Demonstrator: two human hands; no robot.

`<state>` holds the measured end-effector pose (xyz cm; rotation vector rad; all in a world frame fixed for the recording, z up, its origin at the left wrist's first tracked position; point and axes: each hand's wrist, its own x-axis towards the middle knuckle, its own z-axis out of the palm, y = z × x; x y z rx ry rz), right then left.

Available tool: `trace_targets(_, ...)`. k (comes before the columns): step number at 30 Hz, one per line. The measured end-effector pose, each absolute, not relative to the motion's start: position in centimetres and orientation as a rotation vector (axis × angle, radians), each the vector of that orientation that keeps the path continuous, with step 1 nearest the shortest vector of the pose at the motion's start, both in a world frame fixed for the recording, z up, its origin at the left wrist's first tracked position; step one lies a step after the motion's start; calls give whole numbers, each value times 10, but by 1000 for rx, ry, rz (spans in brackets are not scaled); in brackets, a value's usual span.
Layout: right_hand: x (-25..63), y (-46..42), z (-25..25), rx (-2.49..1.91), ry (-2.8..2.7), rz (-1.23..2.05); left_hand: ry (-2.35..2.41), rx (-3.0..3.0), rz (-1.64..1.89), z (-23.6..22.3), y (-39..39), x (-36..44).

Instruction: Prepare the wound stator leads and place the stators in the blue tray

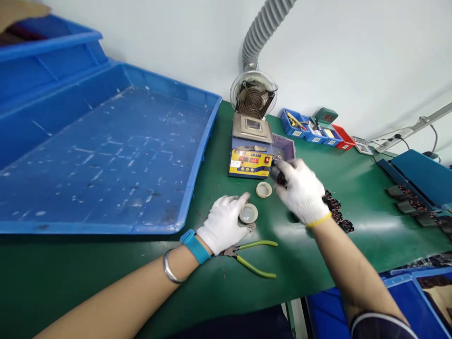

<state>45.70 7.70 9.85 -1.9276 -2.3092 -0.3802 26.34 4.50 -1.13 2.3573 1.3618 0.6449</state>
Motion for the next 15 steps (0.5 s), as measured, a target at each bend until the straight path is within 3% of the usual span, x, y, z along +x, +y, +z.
trace_targets(6, 438, 214, 158, -1980, -2290, -555, 1482, 2184, 759, -21, 55, 260)
trace_targets(15, 412, 275, 144, -2049, -2360, -386, 1679, 2188, 944, -33, 67, 258)
